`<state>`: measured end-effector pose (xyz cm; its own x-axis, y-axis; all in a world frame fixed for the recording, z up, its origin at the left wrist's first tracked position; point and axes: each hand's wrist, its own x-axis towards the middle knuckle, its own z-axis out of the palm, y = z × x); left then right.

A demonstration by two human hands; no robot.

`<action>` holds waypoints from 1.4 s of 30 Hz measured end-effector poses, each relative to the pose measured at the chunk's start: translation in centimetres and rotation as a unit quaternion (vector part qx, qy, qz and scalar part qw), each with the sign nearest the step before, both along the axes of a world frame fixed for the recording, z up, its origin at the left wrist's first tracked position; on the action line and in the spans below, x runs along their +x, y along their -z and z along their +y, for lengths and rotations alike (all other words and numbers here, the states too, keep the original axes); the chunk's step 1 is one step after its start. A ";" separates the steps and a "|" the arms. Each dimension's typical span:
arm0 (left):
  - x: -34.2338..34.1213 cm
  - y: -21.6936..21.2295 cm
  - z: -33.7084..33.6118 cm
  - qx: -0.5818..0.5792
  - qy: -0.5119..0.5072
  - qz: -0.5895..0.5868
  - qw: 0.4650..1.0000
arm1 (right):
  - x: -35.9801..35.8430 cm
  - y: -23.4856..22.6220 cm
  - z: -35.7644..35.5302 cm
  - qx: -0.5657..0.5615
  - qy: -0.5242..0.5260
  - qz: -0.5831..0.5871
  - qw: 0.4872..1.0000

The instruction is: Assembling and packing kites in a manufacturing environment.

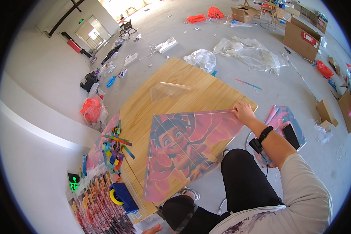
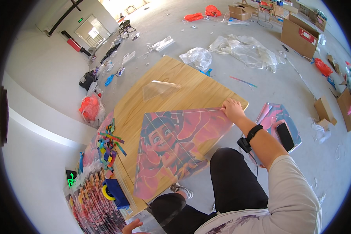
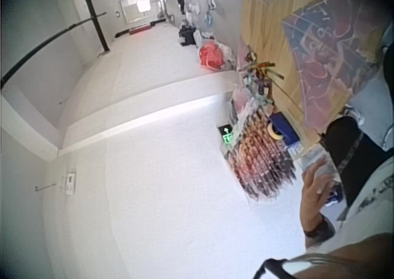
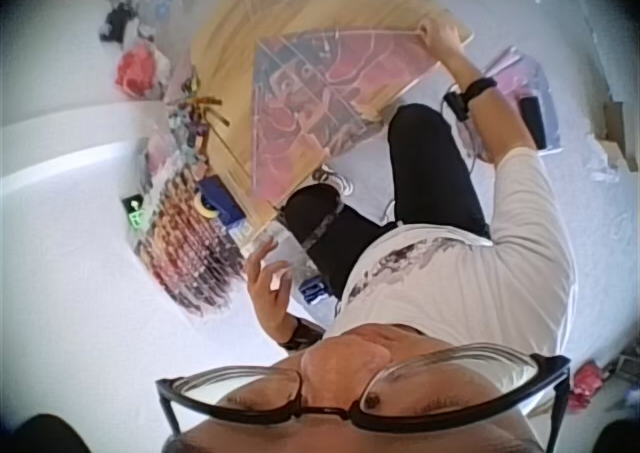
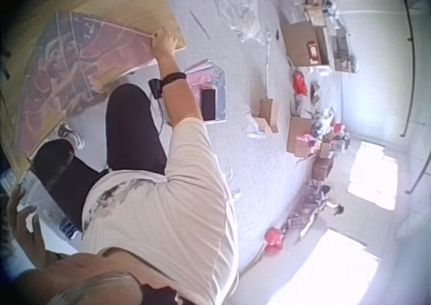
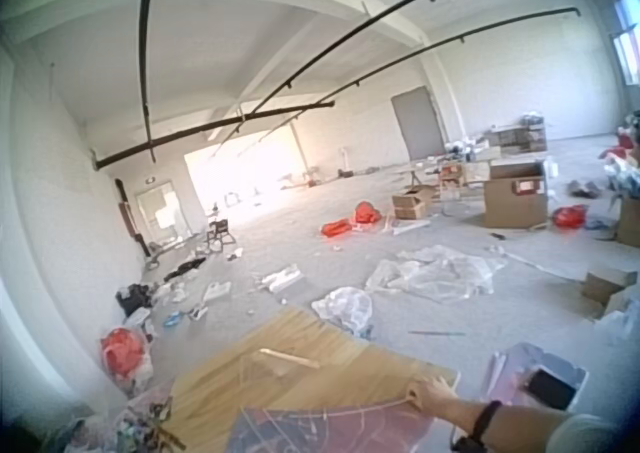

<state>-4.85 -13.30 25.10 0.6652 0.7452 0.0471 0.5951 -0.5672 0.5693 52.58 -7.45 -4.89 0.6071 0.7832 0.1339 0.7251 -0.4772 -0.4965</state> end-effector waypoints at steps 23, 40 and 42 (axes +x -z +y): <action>0.4 -0.2 -0.2 -0.011 -0.006 0.008 1.000 | 0.1 -0.1 0.3 -0.002 0.010 0.003 1.000; 0.2 -0.9 -0.2 -0.004 0.030 0.032 0.999 | 0.7 2.3 1.0 0.038 -0.014 -0.022 0.999; 0.6 -0.8 0.4 -0.002 0.070 0.032 0.997 | 0.9 2.2 0.3 0.053 -0.033 -0.024 0.998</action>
